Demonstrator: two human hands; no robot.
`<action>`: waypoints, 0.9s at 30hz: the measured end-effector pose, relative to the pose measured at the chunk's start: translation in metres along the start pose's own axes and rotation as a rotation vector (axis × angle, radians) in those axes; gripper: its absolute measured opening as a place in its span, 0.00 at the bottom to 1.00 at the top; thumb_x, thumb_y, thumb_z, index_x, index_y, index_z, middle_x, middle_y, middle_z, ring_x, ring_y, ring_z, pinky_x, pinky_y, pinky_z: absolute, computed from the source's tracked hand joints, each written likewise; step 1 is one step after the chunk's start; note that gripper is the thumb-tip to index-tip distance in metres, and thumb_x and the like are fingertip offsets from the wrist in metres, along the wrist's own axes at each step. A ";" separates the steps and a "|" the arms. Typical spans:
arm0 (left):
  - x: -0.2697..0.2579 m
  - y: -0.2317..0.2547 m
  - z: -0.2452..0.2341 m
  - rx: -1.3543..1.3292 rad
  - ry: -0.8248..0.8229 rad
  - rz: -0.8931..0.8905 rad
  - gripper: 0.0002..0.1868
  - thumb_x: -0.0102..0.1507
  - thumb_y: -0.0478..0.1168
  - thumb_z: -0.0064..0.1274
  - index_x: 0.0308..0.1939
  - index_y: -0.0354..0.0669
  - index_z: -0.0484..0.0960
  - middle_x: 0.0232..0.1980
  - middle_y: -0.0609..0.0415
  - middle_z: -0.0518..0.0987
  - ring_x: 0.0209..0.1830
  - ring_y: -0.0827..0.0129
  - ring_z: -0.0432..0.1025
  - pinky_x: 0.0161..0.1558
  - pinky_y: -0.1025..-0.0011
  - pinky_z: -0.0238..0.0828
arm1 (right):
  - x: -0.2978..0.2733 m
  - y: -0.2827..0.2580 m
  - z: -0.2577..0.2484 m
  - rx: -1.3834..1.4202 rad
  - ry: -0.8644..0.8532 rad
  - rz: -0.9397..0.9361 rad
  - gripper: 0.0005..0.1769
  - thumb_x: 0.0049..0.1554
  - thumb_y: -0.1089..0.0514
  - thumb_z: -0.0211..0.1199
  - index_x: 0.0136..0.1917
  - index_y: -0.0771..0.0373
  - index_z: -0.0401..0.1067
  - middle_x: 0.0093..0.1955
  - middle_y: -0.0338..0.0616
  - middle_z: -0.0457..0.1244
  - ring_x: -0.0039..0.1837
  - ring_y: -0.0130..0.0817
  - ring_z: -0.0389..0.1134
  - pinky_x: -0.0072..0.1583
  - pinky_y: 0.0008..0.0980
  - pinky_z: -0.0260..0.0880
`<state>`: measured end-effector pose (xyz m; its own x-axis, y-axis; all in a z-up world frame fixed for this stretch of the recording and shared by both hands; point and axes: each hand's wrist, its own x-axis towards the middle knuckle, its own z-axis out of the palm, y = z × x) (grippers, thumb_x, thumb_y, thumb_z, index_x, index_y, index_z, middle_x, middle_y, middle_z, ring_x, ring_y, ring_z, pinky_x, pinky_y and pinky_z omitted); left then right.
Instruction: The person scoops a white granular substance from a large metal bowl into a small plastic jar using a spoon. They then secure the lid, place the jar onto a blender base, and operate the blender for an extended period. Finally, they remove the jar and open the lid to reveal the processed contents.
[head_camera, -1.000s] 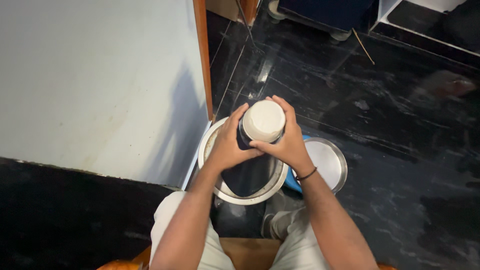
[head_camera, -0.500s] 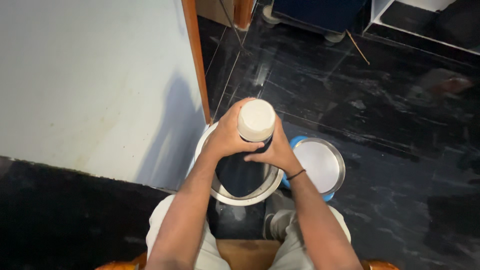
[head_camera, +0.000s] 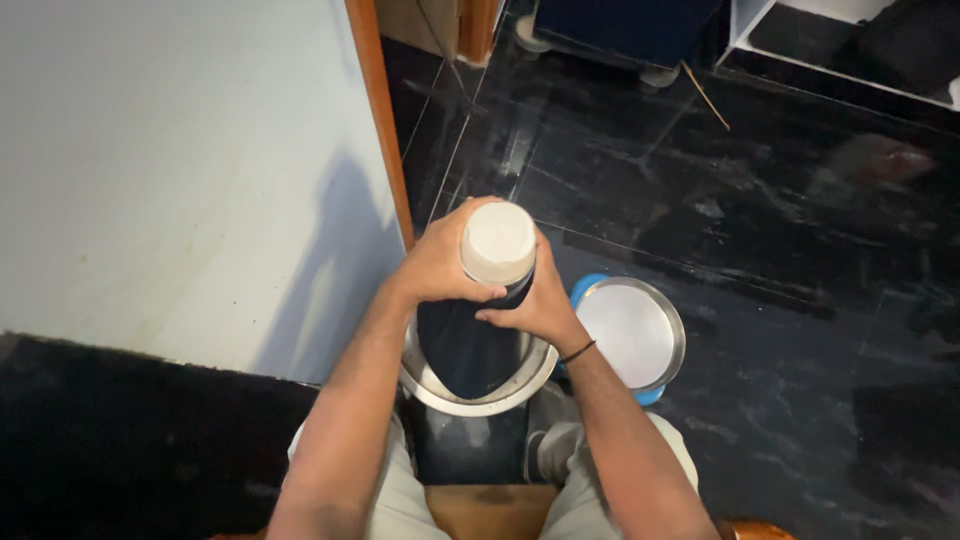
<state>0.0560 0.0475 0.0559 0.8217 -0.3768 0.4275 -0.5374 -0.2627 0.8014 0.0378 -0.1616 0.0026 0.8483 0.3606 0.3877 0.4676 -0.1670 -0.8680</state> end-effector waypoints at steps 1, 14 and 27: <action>-0.002 -0.002 0.001 0.003 0.002 0.021 0.56 0.41 0.47 0.76 0.70 0.36 0.67 0.63 0.42 0.78 0.68 0.52 0.73 0.76 0.56 0.55 | -0.002 0.001 0.001 0.005 -0.008 0.000 0.72 0.33 0.57 0.84 0.80 0.69 0.43 0.77 0.54 0.53 0.80 0.45 0.54 0.79 0.42 0.52; 0.024 -0.004 -0.021 -0.036 -0.295 0.061 0.53 0.39 0.45 0.77 0.67 0.40 0.69 0.61 0.45 0.79 0.63 0.60 0.76 0.63 0.64 0.73 | -0.001 0.001 -0.002 0.030 -0.023 0.048 0.72 0.34 0.56 0.85 0.80 0.68 0.42 0.77 0.54 0.52 0.81 0.44 0.52 0.79 0.41 0.51; -0.002 0.013 -0.005 -0.033 -0.025 -0.002 0.53 0.42 0.47 0.76 0.68 0.39 0.67 0.63 0.44 0.78 0.64 0.57 0.76 0.65 0.64 0.71 | -0.007 -0.002 0.005 0.028 -0.002 0.038 0.73 0.35 0.55 0.85 0.81 0.68 0.42 0.77 0.53 0.52 0.81 0.43 0.53 0.79 0.42 0.52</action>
<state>0.0482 0.0491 0.0669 0.8175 -0.3982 0.4160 -0.5292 -0.2345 0.8155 0.0295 -0.1588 0.0003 0.8647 0.3564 0.3539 0.4282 -0.1545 -0.8904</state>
